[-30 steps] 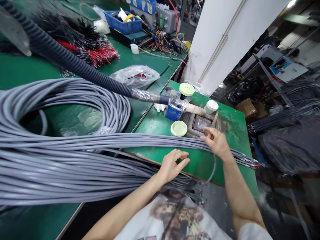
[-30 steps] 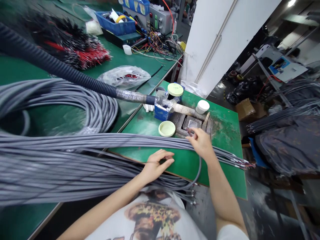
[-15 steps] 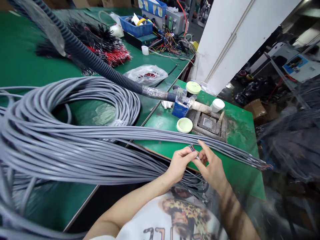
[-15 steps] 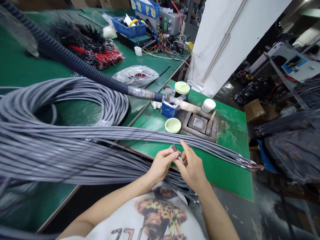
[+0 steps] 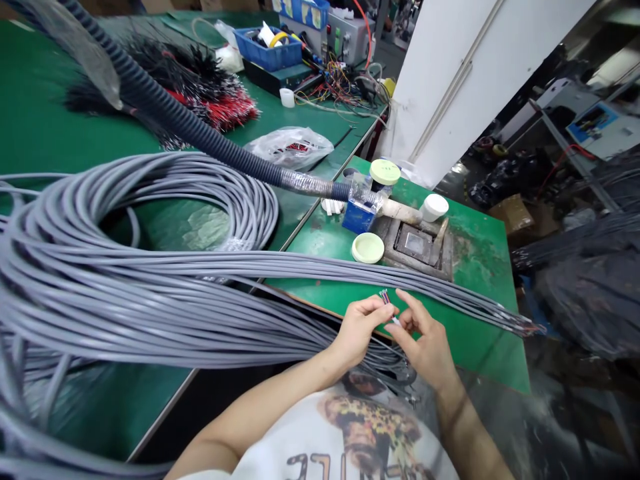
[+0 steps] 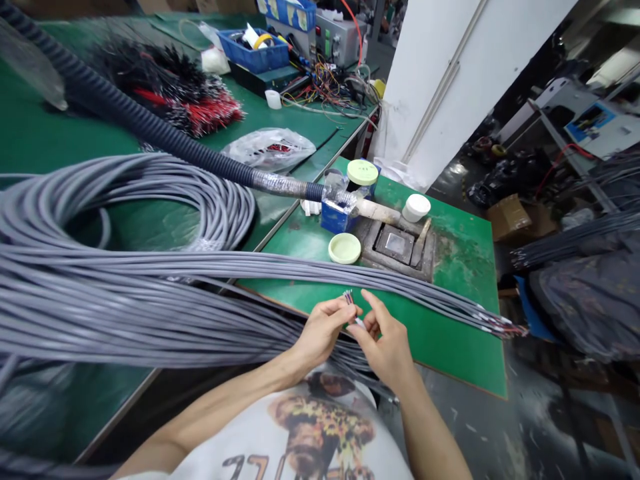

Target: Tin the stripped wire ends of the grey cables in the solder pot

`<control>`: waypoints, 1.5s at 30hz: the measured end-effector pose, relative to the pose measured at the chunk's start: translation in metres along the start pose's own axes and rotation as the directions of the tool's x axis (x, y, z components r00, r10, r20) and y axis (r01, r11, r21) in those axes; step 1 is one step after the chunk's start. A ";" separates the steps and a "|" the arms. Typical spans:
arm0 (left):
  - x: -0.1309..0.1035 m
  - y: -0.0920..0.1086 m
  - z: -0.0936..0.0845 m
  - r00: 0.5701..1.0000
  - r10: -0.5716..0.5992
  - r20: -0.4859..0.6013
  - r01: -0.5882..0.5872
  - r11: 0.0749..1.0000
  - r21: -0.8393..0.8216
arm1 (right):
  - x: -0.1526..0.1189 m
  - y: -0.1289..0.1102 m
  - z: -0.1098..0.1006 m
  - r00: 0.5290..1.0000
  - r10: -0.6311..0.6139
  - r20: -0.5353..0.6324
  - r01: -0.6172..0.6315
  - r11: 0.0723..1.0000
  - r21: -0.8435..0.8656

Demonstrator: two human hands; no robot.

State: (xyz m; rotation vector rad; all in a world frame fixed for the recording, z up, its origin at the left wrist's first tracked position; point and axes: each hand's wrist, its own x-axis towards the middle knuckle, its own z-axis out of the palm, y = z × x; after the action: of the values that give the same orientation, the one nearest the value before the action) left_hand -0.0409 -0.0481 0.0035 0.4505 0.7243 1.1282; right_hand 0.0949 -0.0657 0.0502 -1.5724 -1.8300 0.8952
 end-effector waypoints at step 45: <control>-0.006 0.017 -0.019 0.852 0.518 0.074 -0.473 0.702 0.532 | -0.003 0.016 0.006 0.928 0.234 0.291 -0.364 0.742 0.563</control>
State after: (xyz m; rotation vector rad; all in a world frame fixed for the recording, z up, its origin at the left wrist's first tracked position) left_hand -0.0677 -0.0480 0.0034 1.1404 1.0332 1.4532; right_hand 0.1004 -0.0678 0.0345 -1.3904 -1.2057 1.6596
